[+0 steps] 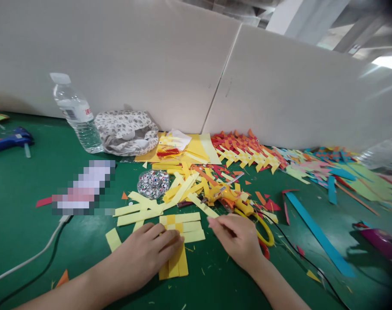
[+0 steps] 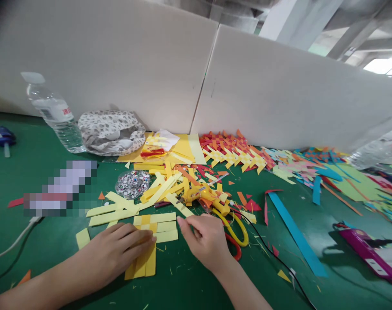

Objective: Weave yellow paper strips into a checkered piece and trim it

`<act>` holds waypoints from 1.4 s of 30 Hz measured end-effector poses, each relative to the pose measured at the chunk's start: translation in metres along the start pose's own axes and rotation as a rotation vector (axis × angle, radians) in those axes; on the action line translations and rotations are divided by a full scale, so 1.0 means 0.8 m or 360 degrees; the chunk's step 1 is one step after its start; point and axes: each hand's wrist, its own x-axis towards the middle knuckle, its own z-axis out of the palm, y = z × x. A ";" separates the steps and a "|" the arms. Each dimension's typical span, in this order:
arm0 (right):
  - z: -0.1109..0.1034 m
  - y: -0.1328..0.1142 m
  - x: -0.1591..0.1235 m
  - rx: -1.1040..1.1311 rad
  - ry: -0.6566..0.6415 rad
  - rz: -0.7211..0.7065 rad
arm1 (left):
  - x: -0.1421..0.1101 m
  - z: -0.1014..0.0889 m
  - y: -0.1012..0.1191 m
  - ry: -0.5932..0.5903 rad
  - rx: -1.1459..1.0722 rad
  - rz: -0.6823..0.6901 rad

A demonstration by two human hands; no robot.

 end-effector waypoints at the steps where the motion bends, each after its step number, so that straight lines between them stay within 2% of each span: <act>1: 0.003 -0.001 0.000 -0.0088 -0.0069 -0.0076 | 0.000 0.002 0.000 -0.0003 0.0002 -0.0007; 7: 0.013 -0.006 0.000 -0.0188 -0.0354 -0.0209 | 0.000 0.004 0.001 -0.0030 0.0022 -0.0025; 15: 0.012 -0.006 0.000 -0.0207 -0.0470 -0.0175 | 0.001 -0.002 0.000 -0.0042 0.0019 -0.0006; 23: 0.011 -0.007 0.001 -0.0182 -0.0392 -0.0194 | -0.001 0.008 0.002 -0.0004 0.0016 -0.0032; 29: 0.013 -0.003 0.003 -0.0415 -0.0163 0.0002 | -0.001 0.008 0.001 0.0016 -0.0033 -0.0054; 35: 0.019 -0.006 0.000 -0.0350 -0.0225 -0.0095 | 0.000 0.009 -0.001 0.0166 -0.0051 -0.0154; 42: 0.016 -0.014 0.004 -0.0370 -0.0284 -0.0193 | 0.000 0.006 -0.002 0.0149 -0.0113 -0.0231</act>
